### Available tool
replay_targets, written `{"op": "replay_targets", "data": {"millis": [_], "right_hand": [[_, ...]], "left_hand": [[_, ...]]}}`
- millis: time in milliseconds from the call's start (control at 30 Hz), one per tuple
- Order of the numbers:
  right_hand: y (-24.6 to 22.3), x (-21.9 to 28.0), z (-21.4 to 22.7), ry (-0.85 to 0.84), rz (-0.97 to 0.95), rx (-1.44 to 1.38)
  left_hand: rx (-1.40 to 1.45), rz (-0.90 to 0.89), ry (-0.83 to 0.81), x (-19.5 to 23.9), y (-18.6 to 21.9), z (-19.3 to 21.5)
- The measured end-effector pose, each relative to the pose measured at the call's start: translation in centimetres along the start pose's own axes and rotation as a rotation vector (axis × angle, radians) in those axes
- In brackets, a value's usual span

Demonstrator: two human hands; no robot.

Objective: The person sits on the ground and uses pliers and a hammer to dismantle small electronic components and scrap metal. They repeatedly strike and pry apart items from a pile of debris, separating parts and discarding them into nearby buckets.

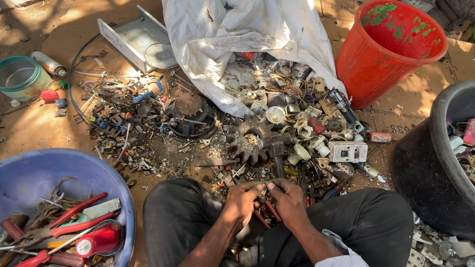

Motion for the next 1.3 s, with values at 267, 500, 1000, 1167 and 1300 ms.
{"op": "replay_targets", "data": {"millis": [267,500,1000,1167,1300], "right_hand": [[3.2,-0.3,-0.1,-0.11,-0.499,-0.488],[2.1,-0.8,-0.6,-0.18,-0.612,-0.58],[0.4,1.3,-3.5,-0.237,-0.622,-0.592],[0.9,0.7,-3.2,-0.225,-0.542,-0.466],[1.3,0.5,-3.2,-0.191,-0.482,-0.397]], "left_hand": [[-0.034,0.028,-0.067,-0.4,-1.2,0.1],[0.039,0.039,0.017,-0.6,-2.3,0.2],[0.237,-0.174,-0.07,-0.6,1.4,-1.2],[0.101,-0.157,-0.032,0.0,1.8,-1.3],[-0.146,-0.255,0.036,0.6,2.9,-1.4]]}}
Point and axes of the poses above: each hand's wrist, its own x-axis away from the middle knuckle, its own z-axis out of the back of the hand, y = z × x, the point moved 7 cm from there along -x, towards the middle knuckle
